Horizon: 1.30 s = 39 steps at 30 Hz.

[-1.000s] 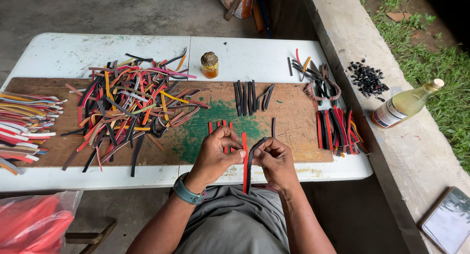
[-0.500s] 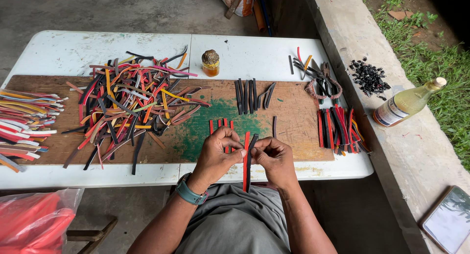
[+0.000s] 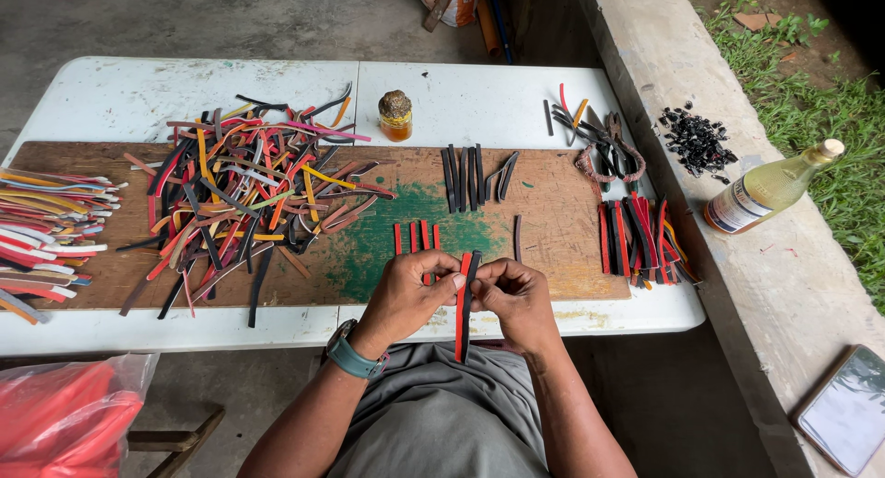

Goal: The person repeatedly picks up red and black rubber strips from a wooden board, aligns them side by side, and places them into a growing stack on the right. The person handles the strips by hand without using tools.

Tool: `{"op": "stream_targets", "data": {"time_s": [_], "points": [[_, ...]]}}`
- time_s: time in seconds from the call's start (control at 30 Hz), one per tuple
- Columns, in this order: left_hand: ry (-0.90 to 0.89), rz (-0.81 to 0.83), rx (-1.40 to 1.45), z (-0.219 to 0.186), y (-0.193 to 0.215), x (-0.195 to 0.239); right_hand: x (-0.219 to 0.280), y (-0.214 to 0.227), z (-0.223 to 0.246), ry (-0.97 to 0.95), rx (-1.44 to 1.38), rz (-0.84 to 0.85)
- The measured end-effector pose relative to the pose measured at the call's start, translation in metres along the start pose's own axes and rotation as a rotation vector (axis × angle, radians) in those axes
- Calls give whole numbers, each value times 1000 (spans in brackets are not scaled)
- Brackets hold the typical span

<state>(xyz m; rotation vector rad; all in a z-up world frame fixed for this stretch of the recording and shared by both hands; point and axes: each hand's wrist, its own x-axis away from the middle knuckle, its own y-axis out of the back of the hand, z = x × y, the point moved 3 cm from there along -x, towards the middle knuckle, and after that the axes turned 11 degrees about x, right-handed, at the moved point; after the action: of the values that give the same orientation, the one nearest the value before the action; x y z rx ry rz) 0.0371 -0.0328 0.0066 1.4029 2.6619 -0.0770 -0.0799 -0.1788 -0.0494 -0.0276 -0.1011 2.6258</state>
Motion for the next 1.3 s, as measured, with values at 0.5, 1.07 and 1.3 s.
{"op": "stream_targets", "data": {"time_s": [0.5, 1.07, 1.3], "points": [[-8, -64, -262, 5, 3, -5, 3, -7, 6, 149, 353, -51], [52, -17, 84, 0, 1, -3, 2, 2, -1, 74, -65, 5], [5, -39, -72, -8, 2, 1, 2, 3, -2, 45, 47, -24]]}}
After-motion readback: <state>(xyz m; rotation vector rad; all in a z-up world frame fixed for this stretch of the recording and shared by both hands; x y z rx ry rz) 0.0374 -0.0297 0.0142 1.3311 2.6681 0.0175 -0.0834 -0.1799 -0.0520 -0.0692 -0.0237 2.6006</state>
